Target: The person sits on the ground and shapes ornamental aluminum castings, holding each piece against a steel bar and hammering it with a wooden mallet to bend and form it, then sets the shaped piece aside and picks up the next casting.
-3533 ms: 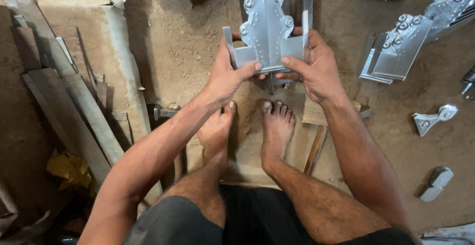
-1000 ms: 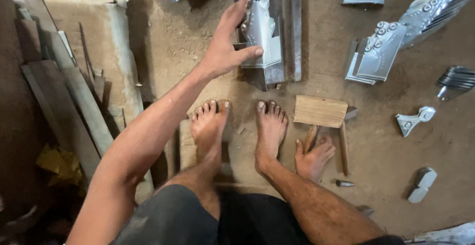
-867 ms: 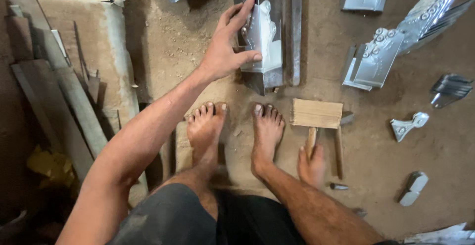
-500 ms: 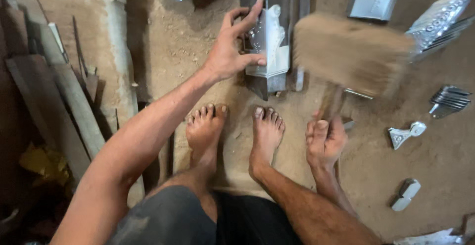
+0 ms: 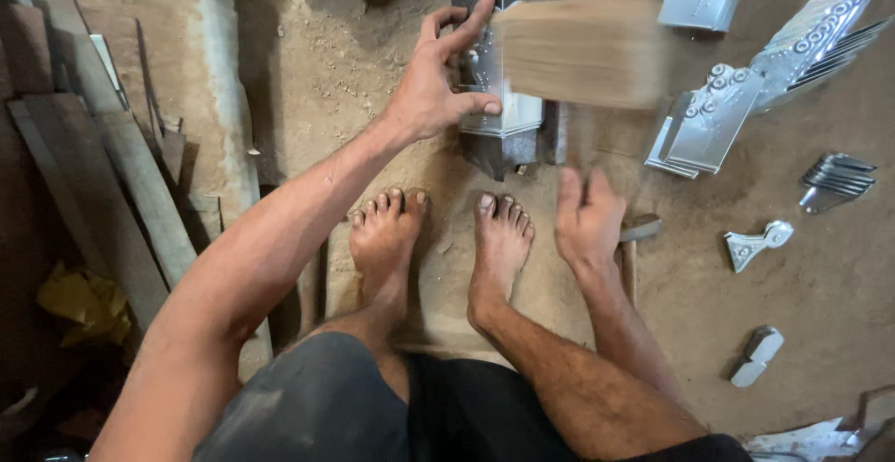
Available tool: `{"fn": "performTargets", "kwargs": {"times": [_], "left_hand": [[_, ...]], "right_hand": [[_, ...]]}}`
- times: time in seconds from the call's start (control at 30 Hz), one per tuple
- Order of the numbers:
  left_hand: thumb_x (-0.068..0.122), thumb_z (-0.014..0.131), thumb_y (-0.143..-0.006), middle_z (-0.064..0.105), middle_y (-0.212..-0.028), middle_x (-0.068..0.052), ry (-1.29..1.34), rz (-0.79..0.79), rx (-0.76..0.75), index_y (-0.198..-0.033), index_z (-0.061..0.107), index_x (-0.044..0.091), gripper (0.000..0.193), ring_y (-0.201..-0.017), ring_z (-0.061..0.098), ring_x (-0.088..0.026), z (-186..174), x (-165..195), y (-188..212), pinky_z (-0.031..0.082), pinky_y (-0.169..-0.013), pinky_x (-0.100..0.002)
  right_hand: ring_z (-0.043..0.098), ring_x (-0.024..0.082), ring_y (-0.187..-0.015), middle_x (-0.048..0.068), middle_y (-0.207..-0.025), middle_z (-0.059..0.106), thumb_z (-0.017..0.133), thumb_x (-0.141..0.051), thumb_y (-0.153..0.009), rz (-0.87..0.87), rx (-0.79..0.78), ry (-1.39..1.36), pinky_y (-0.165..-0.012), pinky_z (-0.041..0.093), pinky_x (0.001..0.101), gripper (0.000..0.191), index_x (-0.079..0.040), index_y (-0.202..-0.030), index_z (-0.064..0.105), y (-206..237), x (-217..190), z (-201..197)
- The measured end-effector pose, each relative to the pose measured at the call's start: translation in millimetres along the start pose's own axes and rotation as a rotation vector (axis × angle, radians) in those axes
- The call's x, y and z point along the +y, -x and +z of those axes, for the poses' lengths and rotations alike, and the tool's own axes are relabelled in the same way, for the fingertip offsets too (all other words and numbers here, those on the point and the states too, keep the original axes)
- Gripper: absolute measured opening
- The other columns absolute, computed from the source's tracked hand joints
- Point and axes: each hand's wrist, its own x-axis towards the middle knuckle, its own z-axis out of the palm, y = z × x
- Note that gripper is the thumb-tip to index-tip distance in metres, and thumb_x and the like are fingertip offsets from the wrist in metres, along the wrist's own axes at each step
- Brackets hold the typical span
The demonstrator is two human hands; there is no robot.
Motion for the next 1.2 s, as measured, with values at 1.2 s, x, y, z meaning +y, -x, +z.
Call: {"fn": "performTargets", "kwargs": {"times": [1.2], "left_hand": [[0.042,0.095,-0.081,0.034,-0.153,-0.014,0.121,0.011,-0.032,-0.162,0.031,0.017,0.106,-0.148,0.034,-0.033,-4,2,13,0.035,-0.129,-0.057]], "right_hand": [[0.046,0.01,-0.053,0.003,-0.068,0.05,0.053,-0.039,-0.11,0.488,0.028,-0.884,-0.046,0.039,0.0247,0.035,-0.005,-0.098,0.053,52,-8,-22]]}}
